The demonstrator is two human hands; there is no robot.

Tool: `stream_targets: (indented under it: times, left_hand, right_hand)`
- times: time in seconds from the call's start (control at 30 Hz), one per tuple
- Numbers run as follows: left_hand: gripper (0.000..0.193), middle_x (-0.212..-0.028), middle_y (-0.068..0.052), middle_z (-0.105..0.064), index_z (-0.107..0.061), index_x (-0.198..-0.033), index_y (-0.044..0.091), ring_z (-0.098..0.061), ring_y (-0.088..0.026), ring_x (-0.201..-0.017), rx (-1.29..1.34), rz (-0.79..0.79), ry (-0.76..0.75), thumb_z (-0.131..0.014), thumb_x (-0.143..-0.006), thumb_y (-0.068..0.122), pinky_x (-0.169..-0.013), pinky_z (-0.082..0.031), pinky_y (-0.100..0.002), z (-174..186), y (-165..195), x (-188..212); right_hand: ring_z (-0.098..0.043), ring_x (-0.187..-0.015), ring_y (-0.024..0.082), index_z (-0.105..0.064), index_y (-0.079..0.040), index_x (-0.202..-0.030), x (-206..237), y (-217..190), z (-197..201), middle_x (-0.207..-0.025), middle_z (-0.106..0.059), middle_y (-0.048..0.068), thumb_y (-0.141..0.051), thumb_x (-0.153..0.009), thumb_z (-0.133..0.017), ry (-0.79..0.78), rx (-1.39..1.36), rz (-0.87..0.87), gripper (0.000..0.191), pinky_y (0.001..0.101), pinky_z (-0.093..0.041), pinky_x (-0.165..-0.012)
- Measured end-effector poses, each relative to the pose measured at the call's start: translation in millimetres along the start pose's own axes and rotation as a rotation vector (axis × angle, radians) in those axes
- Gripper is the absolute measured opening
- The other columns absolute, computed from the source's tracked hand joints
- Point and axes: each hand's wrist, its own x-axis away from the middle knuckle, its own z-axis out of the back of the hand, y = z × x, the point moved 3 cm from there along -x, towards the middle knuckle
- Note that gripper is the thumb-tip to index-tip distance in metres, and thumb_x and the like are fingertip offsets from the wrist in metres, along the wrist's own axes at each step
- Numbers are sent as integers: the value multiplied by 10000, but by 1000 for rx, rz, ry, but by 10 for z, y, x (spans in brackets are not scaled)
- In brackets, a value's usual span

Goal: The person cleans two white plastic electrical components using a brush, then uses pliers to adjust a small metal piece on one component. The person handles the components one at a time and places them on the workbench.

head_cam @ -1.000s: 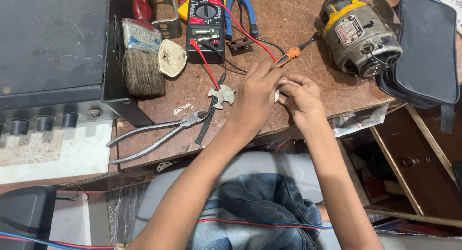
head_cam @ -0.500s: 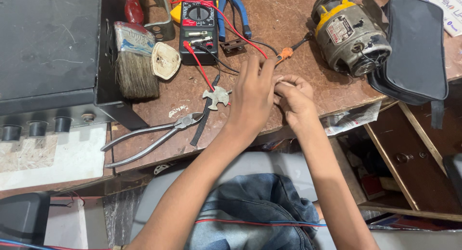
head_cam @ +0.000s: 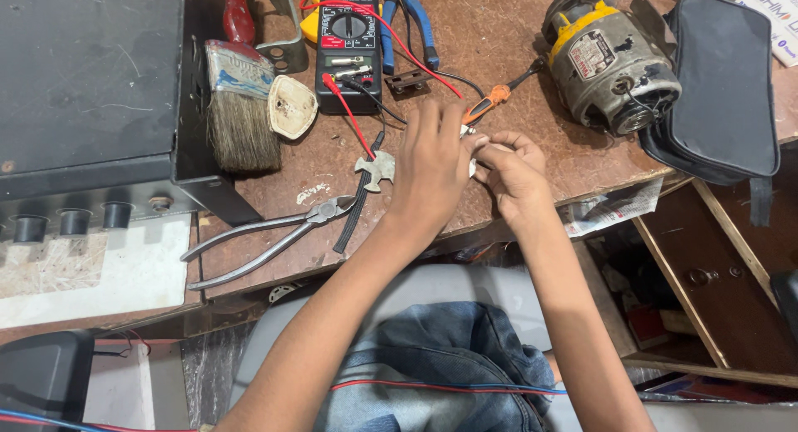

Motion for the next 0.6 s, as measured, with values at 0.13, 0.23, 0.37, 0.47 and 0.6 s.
stream_targets:
  times: [0.13, 0.23, 0.37, 0.47, 0.6]
  left_hand:
    - [461, -1071, -145, -623, -575, -1369, 9, -589, -338, -1047, 7, -132, -14, -621, -911, 4, -958, -487, -476, 17, 26, 13]
    - [380, -1042, -150, -636, -599, -1287, 11, -584, -339, -1025, -33, -147, -16, -642, -911, 45, -911, -480, -482, 28, 53, 31]
    - [267, -995, -198, -590, -588, -1073, -13, -560, -375, -966, -24, -49, 32, -718, -916, 160, -822, -466, -495, 36, 54, 0]
    - [239, -973, -209, -558, -567, -980, -12, -546, -390, -945, -36, -22, 23, -724, -915, 156, -807, -458, -502, 15, 64, -35]
    - [163, -1003, -189, -564, -547, -992, -11, -555, -390, -978, 62, -46, 1, -682, -942, 63, -841, -466, -502, 17, 73, -63]
  right_hand:
    - [-726, -860, 214, -500, -48, -1095, 0, 9, 5, -977, -700, 110, 79, -842, -713, -8, -18, -8, 354, 382, -638, -721]
    - [-722, -858, 219, -511, -50, -1079, -3, 26, 19, -979, -688, 110, 69, -861, -710, -11, -30, -6, 319, 387, -634, -716]
    - [-730, -868, 201, -536, -52, -1036, 5, 40, 15, -987, -711, 99, 39, -874, -684, -5, -29, 7, 238, 368, -631, -694]
    - [-719, -862, 205, -574, -35, -1053, 27, 27, 4, -982, -704, 97, 41, -885, -696, -30, -17, 17, 222, 341, -613, -680]
    - [-720, -836, 210, -537, -58, -1029, 20, 15, -8, -960, -676, 75, 76, -851, -722, 3, -3, -7, 289, 348, -633, -677]
